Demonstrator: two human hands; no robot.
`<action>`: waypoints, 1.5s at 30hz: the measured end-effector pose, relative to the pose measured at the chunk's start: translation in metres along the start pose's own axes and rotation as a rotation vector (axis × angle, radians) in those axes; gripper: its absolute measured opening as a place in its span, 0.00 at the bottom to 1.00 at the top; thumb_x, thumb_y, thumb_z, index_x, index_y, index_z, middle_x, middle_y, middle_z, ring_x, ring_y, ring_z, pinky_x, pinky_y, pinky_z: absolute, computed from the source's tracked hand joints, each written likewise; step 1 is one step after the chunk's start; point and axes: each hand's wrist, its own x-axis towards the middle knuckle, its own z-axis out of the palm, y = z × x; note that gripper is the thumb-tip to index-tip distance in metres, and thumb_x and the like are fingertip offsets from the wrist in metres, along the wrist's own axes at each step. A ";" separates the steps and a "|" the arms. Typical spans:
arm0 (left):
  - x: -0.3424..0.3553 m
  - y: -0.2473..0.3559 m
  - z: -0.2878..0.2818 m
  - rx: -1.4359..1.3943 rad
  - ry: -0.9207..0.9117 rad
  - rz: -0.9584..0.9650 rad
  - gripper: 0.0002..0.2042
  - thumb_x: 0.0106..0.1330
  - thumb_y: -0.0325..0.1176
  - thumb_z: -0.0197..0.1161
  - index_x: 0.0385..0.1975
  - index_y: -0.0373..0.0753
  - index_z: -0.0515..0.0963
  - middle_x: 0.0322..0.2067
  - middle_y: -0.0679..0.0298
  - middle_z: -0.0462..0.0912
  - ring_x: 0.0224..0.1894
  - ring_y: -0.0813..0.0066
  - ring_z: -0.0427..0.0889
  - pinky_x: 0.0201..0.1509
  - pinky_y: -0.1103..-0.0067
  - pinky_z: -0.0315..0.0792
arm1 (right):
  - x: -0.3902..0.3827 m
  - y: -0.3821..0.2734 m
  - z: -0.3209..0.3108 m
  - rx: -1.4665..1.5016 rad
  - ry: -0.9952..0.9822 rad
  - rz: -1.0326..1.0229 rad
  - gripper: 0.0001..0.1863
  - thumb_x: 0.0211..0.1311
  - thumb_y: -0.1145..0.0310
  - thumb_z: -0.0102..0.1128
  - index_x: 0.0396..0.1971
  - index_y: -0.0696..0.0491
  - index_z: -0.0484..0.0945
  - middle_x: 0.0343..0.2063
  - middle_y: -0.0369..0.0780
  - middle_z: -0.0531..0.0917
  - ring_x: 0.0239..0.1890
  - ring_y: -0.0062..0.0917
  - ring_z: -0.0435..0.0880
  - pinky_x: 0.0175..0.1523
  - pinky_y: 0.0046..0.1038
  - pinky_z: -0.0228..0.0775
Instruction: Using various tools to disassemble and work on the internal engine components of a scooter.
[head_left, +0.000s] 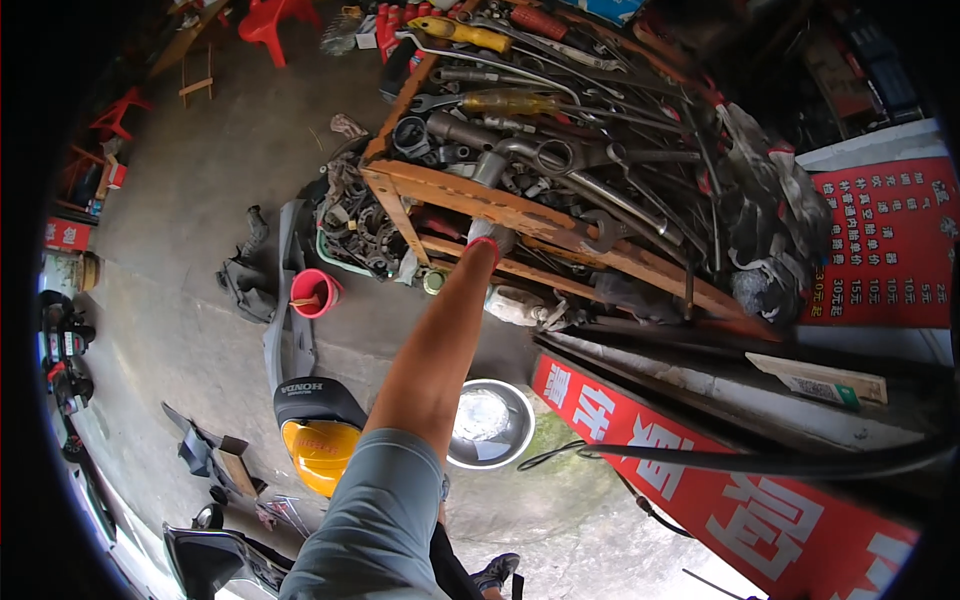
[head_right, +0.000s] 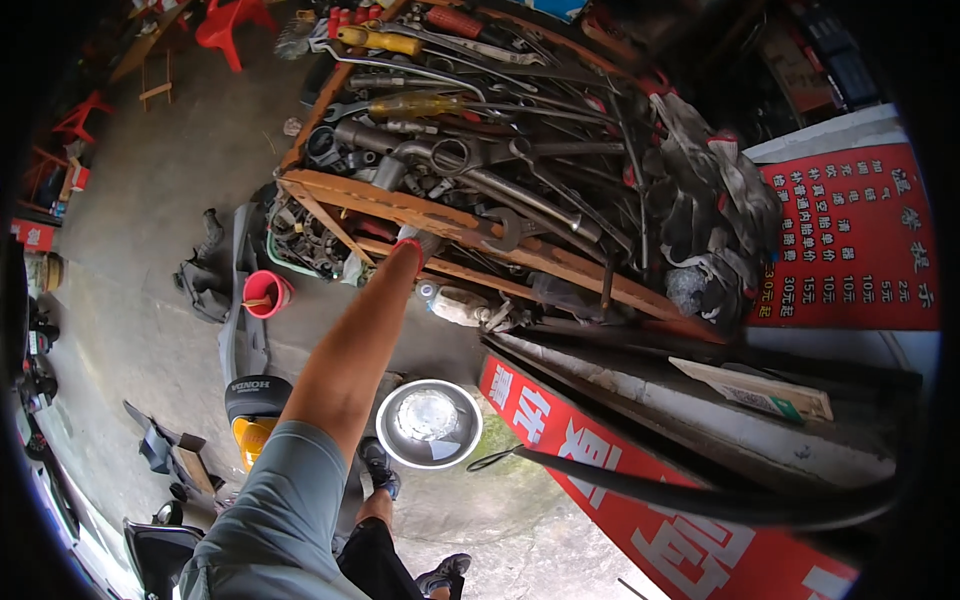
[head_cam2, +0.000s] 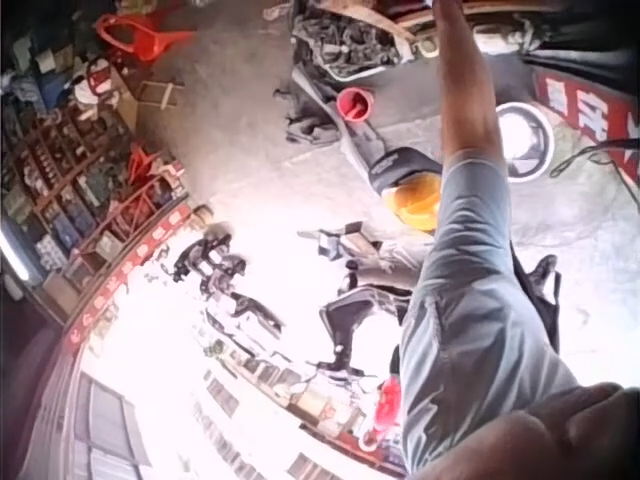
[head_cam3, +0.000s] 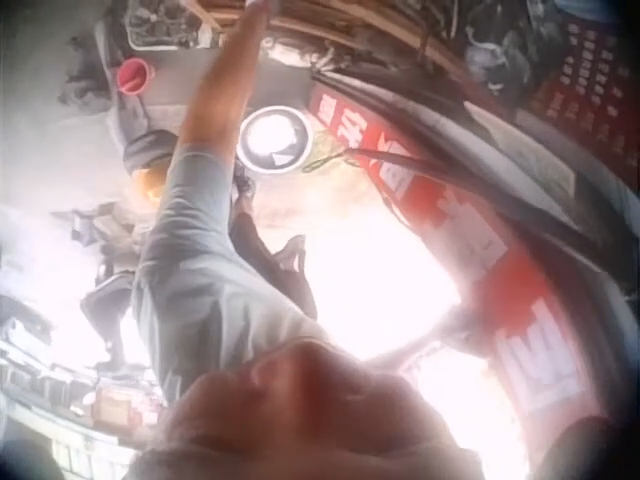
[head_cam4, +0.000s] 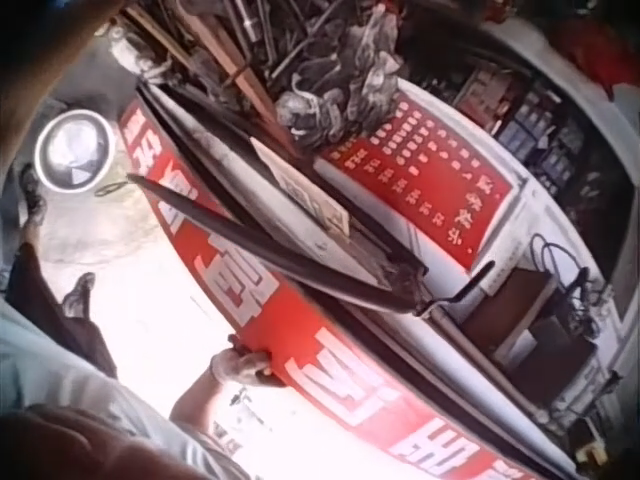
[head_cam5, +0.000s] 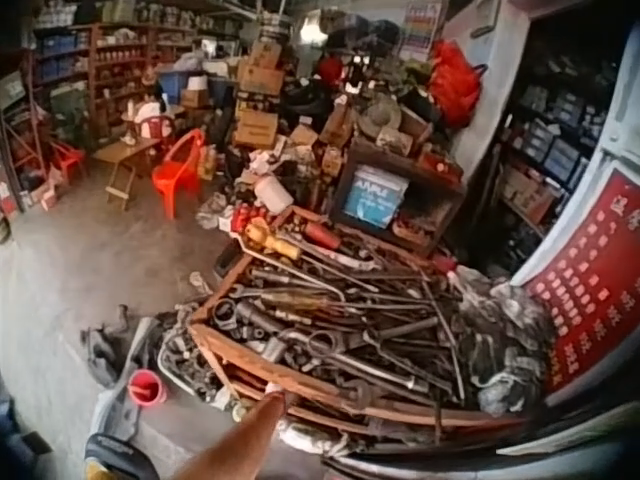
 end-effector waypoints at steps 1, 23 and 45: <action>0.007 0.000 0.008 -0.113 0.030 -0.075 0.19 0.71 0.37 0.46 0.57 0.41 0.76 0.55 0.53 0.81 0.58 0.51 0.77 0.60 0.66 0.73 | 0.001 0.000 0.002 -0.003 -0.002 -0.001 0.24 0.65 0.58 0.67 0.48 0.61 0.68 0.33 0.38 0.78 0.30 0.21 0.74 0.34 0.25 0.71; 0.045 -0.023 0.031 -0.250 0.078 -0.254 0.18 0.69 0.37 0.51 0.55 0.41 0.76 0.50 0.55 0.82 0.52 0.54 0.80 0.54 0.67 0.76 | 0.000 -0.005 0.018 -0.061 -0.042 -0.006 0.21 0.65 0.59 0.66 0.42 0.60 0.69 0.29 0.39 0.77 0.28 0.24 0.73 0.33 0.28 0.70; -0.006 -0.030 -0.006 -0.305 -0.058 -0.172 0.16 0.68 0.37 0.57 0.53 0.41 0.76 0.46 0.57 0.84 0.46 0.57 0.83 0.49 0.69 0.78 | -0.001 -0.001 0.015 -0.055 -0.062 0.011 0.19 0.64 0.60 0.65 0.36 0.60 0.69 0.26 0.41 0.75 0.25 0.27 0.72 0.31 0.32 0.68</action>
